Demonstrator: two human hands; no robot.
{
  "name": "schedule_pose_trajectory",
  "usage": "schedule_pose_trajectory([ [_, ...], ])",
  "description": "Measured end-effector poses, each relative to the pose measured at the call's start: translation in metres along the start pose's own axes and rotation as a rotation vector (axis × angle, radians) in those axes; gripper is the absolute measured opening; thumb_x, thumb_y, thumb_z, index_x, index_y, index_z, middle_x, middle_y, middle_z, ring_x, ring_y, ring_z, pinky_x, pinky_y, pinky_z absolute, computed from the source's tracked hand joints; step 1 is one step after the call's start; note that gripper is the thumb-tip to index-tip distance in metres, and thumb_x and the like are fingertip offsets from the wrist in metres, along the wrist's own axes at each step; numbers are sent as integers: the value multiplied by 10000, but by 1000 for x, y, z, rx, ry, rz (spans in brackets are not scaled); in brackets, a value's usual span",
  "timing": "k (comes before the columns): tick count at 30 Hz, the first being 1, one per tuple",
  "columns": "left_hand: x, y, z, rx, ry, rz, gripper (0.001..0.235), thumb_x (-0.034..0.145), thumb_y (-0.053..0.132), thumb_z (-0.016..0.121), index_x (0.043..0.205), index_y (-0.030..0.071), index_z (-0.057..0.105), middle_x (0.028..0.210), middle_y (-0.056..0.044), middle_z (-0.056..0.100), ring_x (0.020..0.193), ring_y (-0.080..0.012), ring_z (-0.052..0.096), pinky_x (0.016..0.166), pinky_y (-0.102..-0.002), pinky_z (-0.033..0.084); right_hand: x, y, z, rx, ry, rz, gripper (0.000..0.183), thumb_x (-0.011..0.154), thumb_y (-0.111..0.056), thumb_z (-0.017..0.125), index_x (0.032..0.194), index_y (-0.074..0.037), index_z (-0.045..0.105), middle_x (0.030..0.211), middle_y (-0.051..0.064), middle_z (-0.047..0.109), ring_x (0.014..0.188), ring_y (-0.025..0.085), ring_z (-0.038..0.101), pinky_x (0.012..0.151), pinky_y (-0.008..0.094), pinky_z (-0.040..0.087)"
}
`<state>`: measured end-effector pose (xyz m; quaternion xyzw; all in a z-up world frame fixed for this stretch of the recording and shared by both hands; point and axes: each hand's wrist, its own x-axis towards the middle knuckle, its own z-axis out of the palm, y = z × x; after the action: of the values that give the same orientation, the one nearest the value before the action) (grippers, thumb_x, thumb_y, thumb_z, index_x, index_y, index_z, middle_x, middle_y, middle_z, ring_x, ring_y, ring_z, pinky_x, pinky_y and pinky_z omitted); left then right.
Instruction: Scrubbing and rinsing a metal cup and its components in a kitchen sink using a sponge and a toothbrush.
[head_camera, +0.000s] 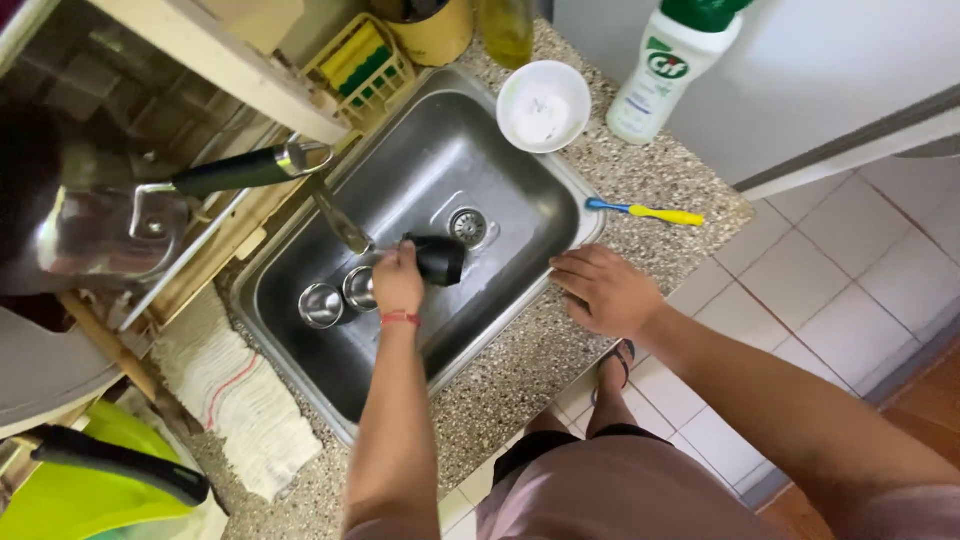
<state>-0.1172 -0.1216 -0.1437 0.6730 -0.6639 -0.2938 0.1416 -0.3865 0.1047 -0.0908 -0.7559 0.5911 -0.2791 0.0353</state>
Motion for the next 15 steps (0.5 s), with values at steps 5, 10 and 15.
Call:
schedule_pose_trajectory([
  [5,39,-51,36,86,71,146,364,931,410,557,1123,124,676,992,-220,724,975,-405,680,883,-495,496,4,-5,-1,2,0,-7,328,874,-258,618,1125,-60,691,1210,107,676,1168,296,604,1060,475,439],
  [10,9,42,-10,-231,-4,-345,726,679,830,640,1049,220,770,1093,-219,704,1127,-376,646,1016,-371,468,3,0,7,18,21,-3,346,886,-278,611,1166,-88,683,1278,90,658,1180,303,601,1046,495,437],
  [15,8,27,15,-896,328,-284,473,707,298,929,850,-100,717,741,-185,651,808,-167,564,788,-327,513,7,3,11,10,12,-30,351,864,-286,629,1168,-118,677,1255,83,662,1147,298,627,1018,489,466],
])
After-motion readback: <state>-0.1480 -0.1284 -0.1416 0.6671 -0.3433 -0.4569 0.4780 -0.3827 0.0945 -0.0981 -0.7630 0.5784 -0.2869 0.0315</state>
